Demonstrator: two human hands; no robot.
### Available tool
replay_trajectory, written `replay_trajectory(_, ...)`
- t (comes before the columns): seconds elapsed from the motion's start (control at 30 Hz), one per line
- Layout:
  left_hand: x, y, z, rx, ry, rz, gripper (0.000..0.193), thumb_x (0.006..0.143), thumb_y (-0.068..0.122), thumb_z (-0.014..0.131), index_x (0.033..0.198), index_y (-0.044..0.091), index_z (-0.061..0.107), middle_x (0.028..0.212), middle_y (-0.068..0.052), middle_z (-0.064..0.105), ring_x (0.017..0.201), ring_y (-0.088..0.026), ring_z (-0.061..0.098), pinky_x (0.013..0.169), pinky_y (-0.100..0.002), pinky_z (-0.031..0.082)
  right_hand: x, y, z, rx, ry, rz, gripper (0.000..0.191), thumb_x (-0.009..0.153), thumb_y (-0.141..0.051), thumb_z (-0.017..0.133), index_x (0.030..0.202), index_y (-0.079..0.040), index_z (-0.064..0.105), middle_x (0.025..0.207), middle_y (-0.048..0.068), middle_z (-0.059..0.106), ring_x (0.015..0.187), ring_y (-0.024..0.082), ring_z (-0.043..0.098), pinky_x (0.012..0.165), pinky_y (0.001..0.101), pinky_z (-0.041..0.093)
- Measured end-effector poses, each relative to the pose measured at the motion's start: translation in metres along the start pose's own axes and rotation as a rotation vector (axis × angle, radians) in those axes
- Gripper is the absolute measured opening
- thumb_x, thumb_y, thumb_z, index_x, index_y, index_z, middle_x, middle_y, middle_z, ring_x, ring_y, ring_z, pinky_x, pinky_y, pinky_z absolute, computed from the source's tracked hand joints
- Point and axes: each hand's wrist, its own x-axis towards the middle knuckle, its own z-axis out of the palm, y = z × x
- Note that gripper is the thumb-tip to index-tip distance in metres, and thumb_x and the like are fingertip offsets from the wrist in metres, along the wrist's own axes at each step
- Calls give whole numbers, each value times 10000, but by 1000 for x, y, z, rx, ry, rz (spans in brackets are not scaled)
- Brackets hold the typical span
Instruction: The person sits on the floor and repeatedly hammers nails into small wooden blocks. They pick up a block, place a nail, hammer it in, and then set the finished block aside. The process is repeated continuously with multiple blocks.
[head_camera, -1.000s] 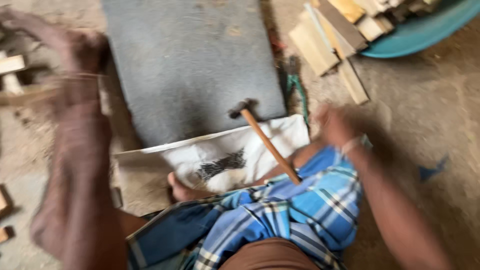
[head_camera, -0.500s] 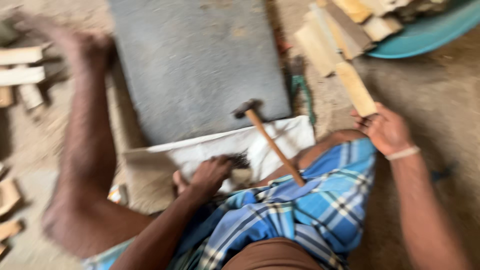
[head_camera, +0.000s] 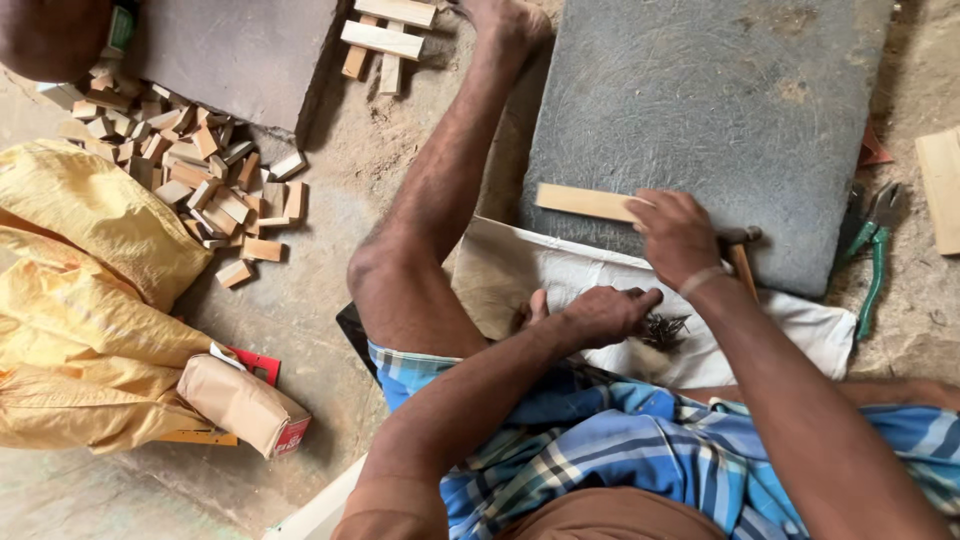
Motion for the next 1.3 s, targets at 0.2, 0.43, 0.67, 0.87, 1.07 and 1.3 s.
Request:
replay_trajectory(0.2, 8, -37, 3, -143, 93, -167, 302, 918, 201, 671, 1211, 159, 729, 1061, -132, 778, 927, -322, 753, 853, -462, 600, -50, -1, -26, 51, 180, 109, 401, 938, -157, 731, 1326, -73, 670, 1502, 164, 546, 1400, 367, 451, 1167, 507, 369)
replay_trajectory(0.43, 39, -58, -38, -545, 707, -155, 365, 940, -41, 616, 1283, 70, 676, 972, -75, 768, 847, -168, 766, 733, -323, 640, -188, 1, -55, 438, -82, 705, 584, 937, -211, 709, 1432, 15, 496, 1164, 218, 620, 986, 362, 606, 828, 473, 526)
replay_trajectory(0.67, 76, -46, -38, -327, 785, -30, 339, 984, -31, 621, 1311, 59, 628, 1062, -90, 724, 948, -187, 717, 839, -346, 629, -221, -4, -49, 1486, -166, 1180, 386, 1021, -304, 548, 1321, -62, 569, 832, 20, 595, 582, 62, 506, 454, 211, 435)
replay_trajectory(0.87, 91, -63, -27, -102, 739, 7, 447, 920, 81, 753, 1323, 63, 562, 1049, -60, 744, 1020, -232, 657, 934, -393, 546, -206, -10, -45, 792, -41, 856, 310, 1121, -342, 543, 1063, -39, 576, 682, 62, 557, 563, 146, 528, 473, 294, 428)
replay_trajectory(1.07, 90, -71, -27, -94, 685, -13, 449, 914, 99, 766, 1306, 55, 551, 1033, -78, 744, 1004, -260, 657, 915, -404, 533, -175, -15, -64, 349, 119, 525, 296, 1092, -289, 536, 1184, -9, 506, 697, 147, 632, 610, 313, 690, 497, 431, 548)
replay_trajectory(1.3, 84, -68, -28, -77, 750, 43, 433, 932, 84, 729, 1321, 44, 544, 1060, -104, 743, 1046, -282, 663, 942, -426, 554, -142, -22, -74, 66, -171, 591, 278, 1058, -266, 587, 1163, -21, 509, 760, 162, 677, 564, 348, 683, 458, 465, 549)
